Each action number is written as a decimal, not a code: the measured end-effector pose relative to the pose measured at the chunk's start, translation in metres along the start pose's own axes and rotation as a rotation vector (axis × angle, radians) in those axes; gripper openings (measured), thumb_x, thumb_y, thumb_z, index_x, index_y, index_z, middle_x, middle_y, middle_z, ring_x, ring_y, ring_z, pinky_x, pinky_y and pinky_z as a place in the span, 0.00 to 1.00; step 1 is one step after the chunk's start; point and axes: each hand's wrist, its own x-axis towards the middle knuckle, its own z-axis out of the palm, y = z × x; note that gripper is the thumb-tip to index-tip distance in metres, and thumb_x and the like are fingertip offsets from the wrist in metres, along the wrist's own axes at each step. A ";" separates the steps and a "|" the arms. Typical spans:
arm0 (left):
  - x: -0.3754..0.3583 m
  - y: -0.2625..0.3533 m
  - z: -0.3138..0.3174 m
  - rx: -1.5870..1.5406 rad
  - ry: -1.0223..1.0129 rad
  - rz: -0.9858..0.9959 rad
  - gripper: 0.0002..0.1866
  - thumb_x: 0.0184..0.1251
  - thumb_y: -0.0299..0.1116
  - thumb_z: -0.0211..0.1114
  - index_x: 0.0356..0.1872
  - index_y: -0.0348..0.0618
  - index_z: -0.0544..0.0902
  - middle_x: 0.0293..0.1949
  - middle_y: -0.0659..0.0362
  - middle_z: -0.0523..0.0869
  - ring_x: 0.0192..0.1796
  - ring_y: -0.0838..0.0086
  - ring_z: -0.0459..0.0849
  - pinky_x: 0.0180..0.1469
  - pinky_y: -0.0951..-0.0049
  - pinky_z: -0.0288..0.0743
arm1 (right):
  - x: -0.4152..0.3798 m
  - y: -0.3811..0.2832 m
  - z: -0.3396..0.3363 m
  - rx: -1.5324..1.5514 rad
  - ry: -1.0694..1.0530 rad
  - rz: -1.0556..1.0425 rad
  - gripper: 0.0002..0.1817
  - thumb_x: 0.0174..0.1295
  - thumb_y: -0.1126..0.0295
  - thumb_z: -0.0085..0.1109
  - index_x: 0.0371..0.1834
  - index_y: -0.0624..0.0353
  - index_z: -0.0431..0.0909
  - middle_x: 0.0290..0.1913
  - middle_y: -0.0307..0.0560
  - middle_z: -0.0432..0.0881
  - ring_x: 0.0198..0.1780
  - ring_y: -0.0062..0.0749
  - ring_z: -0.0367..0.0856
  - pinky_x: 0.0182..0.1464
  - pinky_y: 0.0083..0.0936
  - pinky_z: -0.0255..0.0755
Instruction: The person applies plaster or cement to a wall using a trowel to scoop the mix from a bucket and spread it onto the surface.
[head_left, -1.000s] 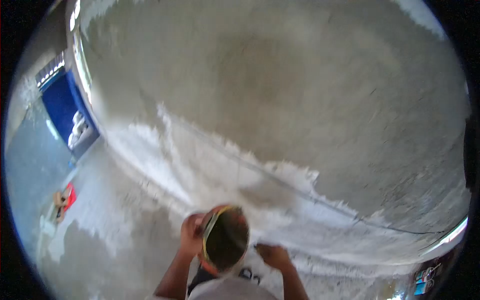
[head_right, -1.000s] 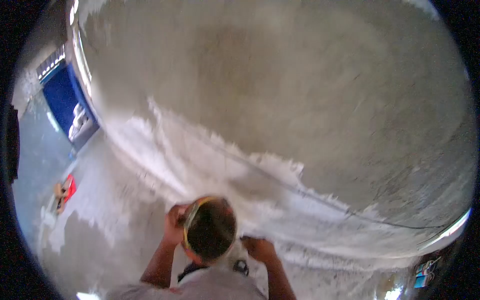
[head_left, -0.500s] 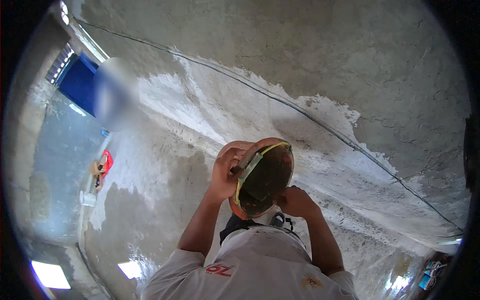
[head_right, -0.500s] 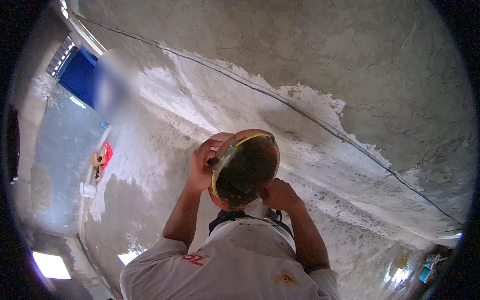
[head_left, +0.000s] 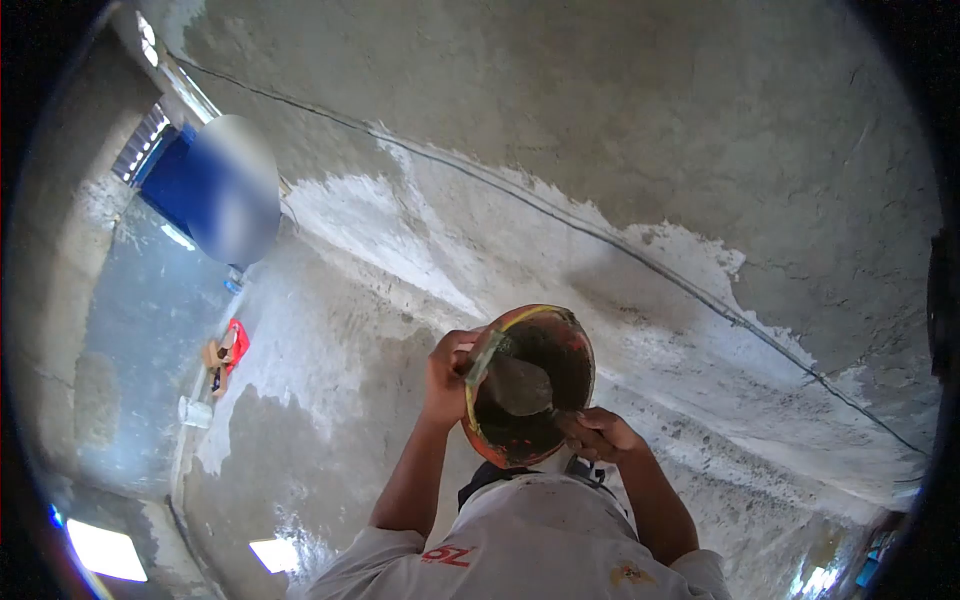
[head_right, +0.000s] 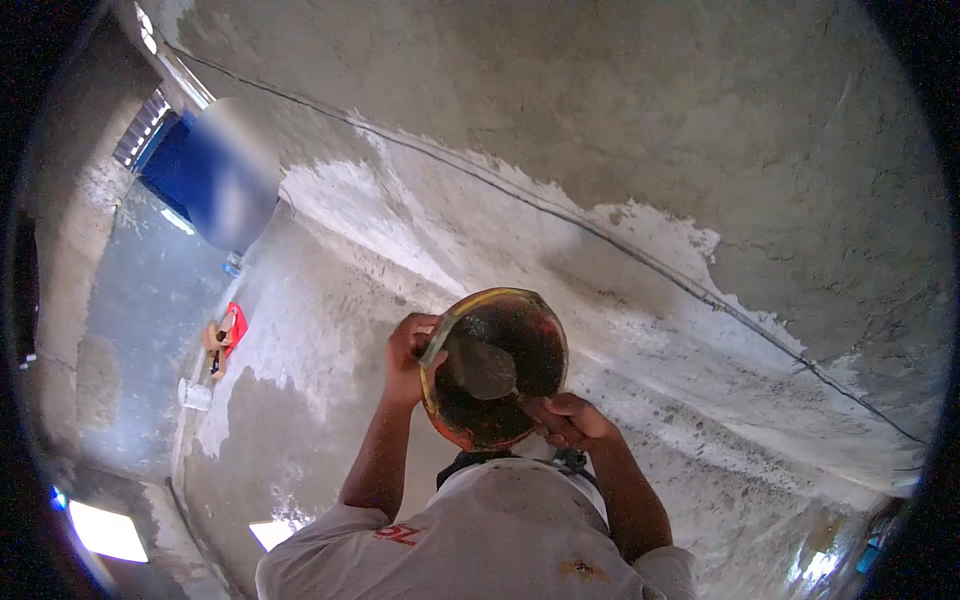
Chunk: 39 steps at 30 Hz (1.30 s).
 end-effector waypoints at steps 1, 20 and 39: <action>0.000 -0.002 -0.006 -0.013 -0.004 0.017 0.22 0.60 0.14 0.68 0.56 0.35 0.79 0.42 0.56 0.90 0.42 0.77 0.88 0.44 0.76 0.80 | -0.002 0.000 -0.007 -0.017 0.006 -0.013 0.23 0.70 0.57 0.64 0.58 0.65 0.78 0.37 0.53 0.84 0.26 0.28 0.78 0.20 0.22 0.65; 0.069 -0.044 -0.040 0.210 0.359 0.024 0.12 0.69 0.36 0.67 0.49 0.45 0.81 0.36 0.53 0.92 0.36 0.62 0.91 0.40 0.62 0.79 | -0.054 -0.104 0.127 -0.284 0.142 -0.475 0.28 0.75 0.53 0.58 0.60 0.74 0.75 0.30 0.55 0.80 0.17 0.27 0.69 0.16 0.22 0.64; 0.080 -0.020 -0.036 0.002 0.261 -0.032 0.17 0.69 0.46 0.69 0.49 0.46 0.82 0.34 0.53 0.92 0.37 0.60 0.91 0.41 0.61 0.79 | -0.070 -0.182 0.350 -0.321 0.244 -1.100 0.26 0.79 0.51 0.49 0.68 0.59 0.71 0.34 0.50 0.79 0.18 0.26 0.72 0.14 0.19 0.64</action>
